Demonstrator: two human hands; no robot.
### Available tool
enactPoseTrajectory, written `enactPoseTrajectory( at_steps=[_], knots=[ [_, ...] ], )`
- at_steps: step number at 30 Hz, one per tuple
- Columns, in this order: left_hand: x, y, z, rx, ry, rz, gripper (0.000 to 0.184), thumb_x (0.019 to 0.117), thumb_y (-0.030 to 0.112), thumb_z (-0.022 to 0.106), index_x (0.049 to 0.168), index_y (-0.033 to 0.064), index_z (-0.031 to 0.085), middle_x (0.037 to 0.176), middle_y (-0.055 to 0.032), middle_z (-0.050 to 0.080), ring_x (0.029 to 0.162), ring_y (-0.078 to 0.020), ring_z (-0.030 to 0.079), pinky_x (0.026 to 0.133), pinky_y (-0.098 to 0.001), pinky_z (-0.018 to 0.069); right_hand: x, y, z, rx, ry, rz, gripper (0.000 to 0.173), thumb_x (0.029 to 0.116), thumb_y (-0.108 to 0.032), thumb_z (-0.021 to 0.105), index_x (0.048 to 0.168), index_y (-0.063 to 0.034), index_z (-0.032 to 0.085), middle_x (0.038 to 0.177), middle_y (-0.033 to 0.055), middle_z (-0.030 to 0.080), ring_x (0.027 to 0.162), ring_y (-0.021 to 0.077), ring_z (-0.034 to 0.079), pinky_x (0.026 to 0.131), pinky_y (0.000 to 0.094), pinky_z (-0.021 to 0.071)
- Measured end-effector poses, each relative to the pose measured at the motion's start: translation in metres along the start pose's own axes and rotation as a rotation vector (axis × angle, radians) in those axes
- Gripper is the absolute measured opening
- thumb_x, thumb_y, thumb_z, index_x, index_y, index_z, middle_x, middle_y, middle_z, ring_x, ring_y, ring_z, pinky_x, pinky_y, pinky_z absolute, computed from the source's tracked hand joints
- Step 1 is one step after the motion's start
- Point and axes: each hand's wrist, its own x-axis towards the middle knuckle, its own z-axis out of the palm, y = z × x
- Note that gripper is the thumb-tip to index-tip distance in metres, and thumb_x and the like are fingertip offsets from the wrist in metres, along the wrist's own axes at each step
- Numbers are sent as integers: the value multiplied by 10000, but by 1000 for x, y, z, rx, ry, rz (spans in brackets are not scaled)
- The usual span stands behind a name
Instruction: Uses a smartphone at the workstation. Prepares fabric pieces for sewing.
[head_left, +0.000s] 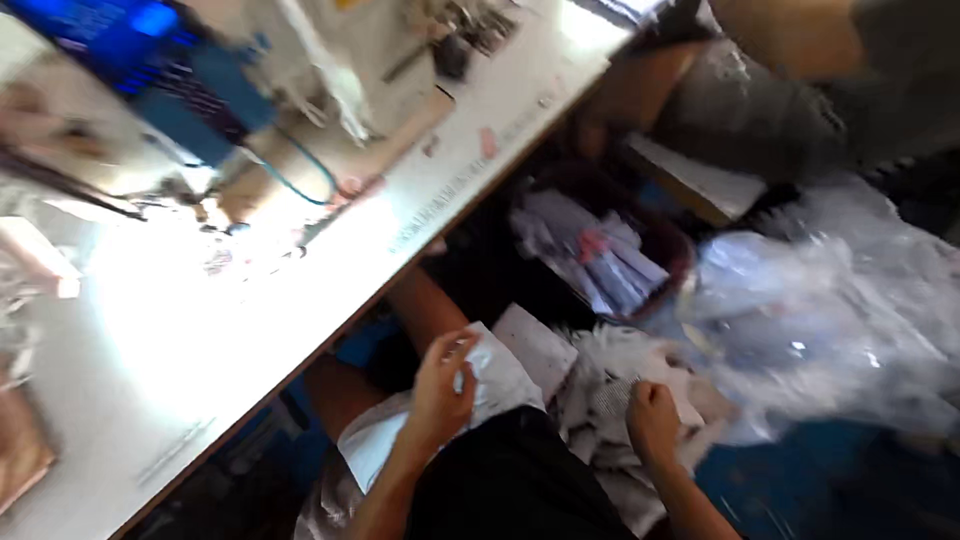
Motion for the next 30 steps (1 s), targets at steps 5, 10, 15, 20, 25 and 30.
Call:
enactPoseTrajectory(
  at_steps=[5,10,15,20,25,30],
  knots=[
    [7,19,19,-6,-108,146,431,927,9,575,1343,73,666,1400,-158,604,1166,-248,654,992,-381,553,19,47,24,-138,-145,10,382,1063,-216,526,1228,112,632,1166,381,644,1128,554,614,964,721,441],
    [-9,5,13,-38,-98,94,435,942,13,556,1362,78,654,1413,-150,587,1151,-220,652,989,-346,553,11,43,25,7,-14,262,706,956,-279,684,1445,154,416,1450,424,426,1364,542,441,1122,637,379],
    [-10,2,2,-47,-88,66,425,952,22,550,1361,77,654,1417,-151,585,1167,-219,646,1004,-343,543,0,9,17,262,38,-66,437,1016,-109,552,1355,163,508,1307,374,572,1237,430,579,1083,547,439],
    [15,18,-3,-21,-167,178,781,865,208,790,1554,98,439,1616,-201,365,1390,-303,502,1115,-425,469,-62,-101,-21,459,-311,-713,296,990,-91,495,1167,134,571,1019,107,649,953,29,620,889,236,531],
    [34,79,-47,-182,-234,553,498,776,249,843,1155,-42,699,1102,-183,734,1119,-301,678,1055,-439,490,-128,-236,-108,454,-802,-1388,312,1086,-328,448,1088,-49,587,917,1,631,896,-55,595,807,149,501],
    [7,128,-157,-65,199,517,128,950,132,669,971,14,624,825,-40,641,789,6,609,720,-117,493,-157,-285,-107,654,-665,-1452,193,1051,-332,540,1176,-189,574,1066,-160,625,1011,-145,561,879,83,473]
  ],
)
